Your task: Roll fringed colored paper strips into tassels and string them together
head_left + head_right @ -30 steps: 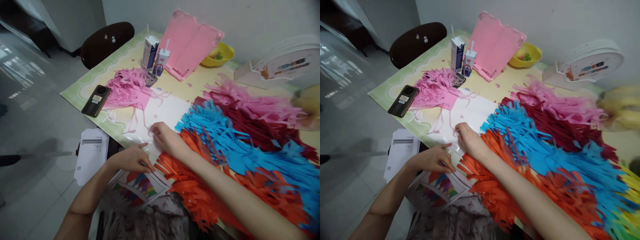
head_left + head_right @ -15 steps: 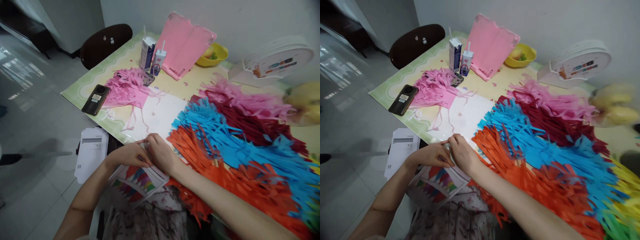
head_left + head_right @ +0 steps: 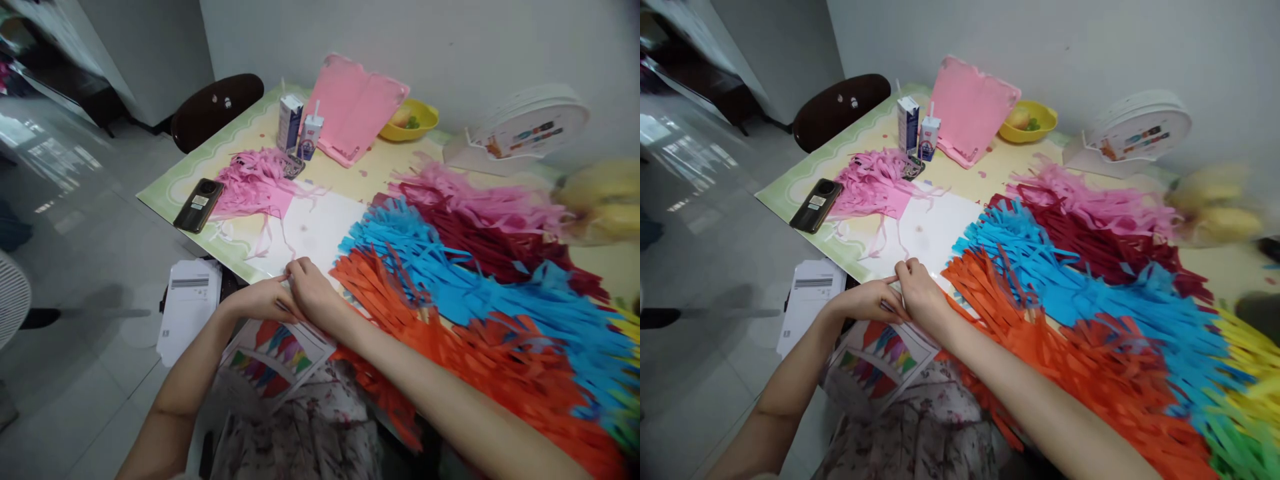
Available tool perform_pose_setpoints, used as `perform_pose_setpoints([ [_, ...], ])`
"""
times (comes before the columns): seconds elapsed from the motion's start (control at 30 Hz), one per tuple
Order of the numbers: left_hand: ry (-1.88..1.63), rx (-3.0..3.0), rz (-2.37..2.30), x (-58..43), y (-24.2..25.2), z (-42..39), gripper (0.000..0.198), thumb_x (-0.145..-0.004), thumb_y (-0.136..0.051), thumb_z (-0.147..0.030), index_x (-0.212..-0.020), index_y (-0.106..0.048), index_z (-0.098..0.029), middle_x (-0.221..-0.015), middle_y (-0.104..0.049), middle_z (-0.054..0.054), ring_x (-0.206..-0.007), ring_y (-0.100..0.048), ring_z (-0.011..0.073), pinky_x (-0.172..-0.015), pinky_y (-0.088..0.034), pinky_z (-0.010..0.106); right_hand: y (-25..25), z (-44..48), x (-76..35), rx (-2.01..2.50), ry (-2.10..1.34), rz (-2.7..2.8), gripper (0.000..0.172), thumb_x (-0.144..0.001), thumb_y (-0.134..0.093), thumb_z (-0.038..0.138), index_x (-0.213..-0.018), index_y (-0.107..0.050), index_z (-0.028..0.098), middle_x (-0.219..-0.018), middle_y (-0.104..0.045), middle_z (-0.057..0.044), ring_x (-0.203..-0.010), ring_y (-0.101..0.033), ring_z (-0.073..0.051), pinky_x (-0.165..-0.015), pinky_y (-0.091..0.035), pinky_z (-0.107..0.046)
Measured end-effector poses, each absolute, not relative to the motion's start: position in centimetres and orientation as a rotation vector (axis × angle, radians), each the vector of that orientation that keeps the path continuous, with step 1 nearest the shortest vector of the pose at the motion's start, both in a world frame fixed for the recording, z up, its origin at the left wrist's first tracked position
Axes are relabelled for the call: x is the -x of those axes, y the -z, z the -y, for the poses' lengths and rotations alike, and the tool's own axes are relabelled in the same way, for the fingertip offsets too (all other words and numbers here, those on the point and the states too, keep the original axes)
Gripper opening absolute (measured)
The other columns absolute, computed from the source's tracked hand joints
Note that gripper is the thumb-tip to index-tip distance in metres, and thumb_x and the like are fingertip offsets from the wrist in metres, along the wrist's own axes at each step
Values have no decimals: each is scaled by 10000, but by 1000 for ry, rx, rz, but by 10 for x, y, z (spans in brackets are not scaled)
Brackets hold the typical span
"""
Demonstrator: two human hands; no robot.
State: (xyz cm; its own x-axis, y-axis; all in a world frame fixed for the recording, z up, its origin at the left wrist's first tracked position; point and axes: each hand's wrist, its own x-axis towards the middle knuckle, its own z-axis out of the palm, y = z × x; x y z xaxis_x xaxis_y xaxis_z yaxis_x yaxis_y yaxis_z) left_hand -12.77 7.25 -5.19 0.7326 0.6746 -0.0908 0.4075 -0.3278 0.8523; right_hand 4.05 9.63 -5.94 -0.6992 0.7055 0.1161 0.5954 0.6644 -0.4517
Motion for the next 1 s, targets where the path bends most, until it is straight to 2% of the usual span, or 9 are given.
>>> perform_pose_setpoints([
  [0.17, -303, -1928, -871, 129, 51, -72, 158, -816, -693, -209, -934, -793, -241, -946, -781, -10, -880, -685, 138, -1182, -209, 314, 57, -99, -39, 1037, -556, 2627, 132, -839, -536, 106, -962, -510, 147, -900, -563, -121, -805, -505, -249, -712, -441, -351],
  [0.4, -303, -1887, -860, 127, 50, -74, 152, -830, -686, -261, -941, -786, -232, -938, -782, -3, -840, -708, 130, -1222, -95, 348, 47, -100, -55, 959, -585, 2594, 161, -856, -485, 64, -960, -527, 181, -869, -617, -85, -849, -537, -235, -741, -454, -341],
  [0.53, -345, -1894, -851, 133, 43, -71, 152, -834, -687, -259, -943, -777, -205, -898, -781, 16, -796, -709, 117, -1221, -81, 451, 22, -99, -90, 1061, -782, 2087, 185, -826, -519, 82, -968, -492, 199, -846, -608, -40, -792, -579, -185, -721, -480, -310],
  [0.57, -380, -1902, -849, 137, 36, -67, 154, -836, -686, -259, -943, -776, -194, -884, -778, 27, -799, -708, 120, -1213, -112, 468, 12, -97, -103, 1063, -852, 1906, 182, -823, -548, 108, -959, -485, 210, -850, -608, -28, -785, -590, -175, -729, -486, -309],
  [0.63, -489, -1911, -856, 146, 15, -54, 168, -841, -684, -262, -952, -773, -173, -865, -771, 53, -810, -706, 134, -1161, -280, 443, -9, -89, -130, 1045, -942, 1612, 200, -815, -616, 164, -947, -482, 232, -850, -607, -7, -786, -606, -162, -748, -494, -305],
  [0.7, -648, -1906, -908, 147, -11, -37, 174, -843, -683, -254, -960, -773, -162, -865, -760, 77, -808, -699, 147, -932, -499, 310, -31, -75, -155, 1017, -961, 1410, 249, -787, -681, 178, -934, -493, 246, -829, -602, 12, -794, -608, -153, -761, -492, -292],
  [0.73, -731, -1905, -951, 143, -24, -27, 167, -845, -680, -236, -962, -773, -163, -871, -756, 81, -791, -694, 145, -807, -526, 254, -40, -65, -166, 996, -961, 1335, 268, -774, -704, 169, -931, -502, 248, -818, -602, 19, -797, -605, -149, -760, -489, -283],
  [0.8, -890, -1900, -1013, 123, -41, -11, 150, -841, -681, -199, -954, -775, -167, -877, -752, 79, -776, -685, 142, -704, -517, 214, -54, -41, -179, 952, -966, 1243, 288, -767, -724, 143, -940, -519, 249, -817, -610, 21, -807, -602, -146, -765, -486, -275],
  [1.0, -861, -1897, -1058, 25, -28, 2, 176, -865, -647, -195, -993, -766, -177, -900, -764, 59, -831, -689, 160, -758, -504, 241, -48, 26, -185, 962, -1107, 1486, 230, -856, -644, 145, -994, -506, 266, -872, -612, 6, -846, -624, -161, -847, -491, -337],
])
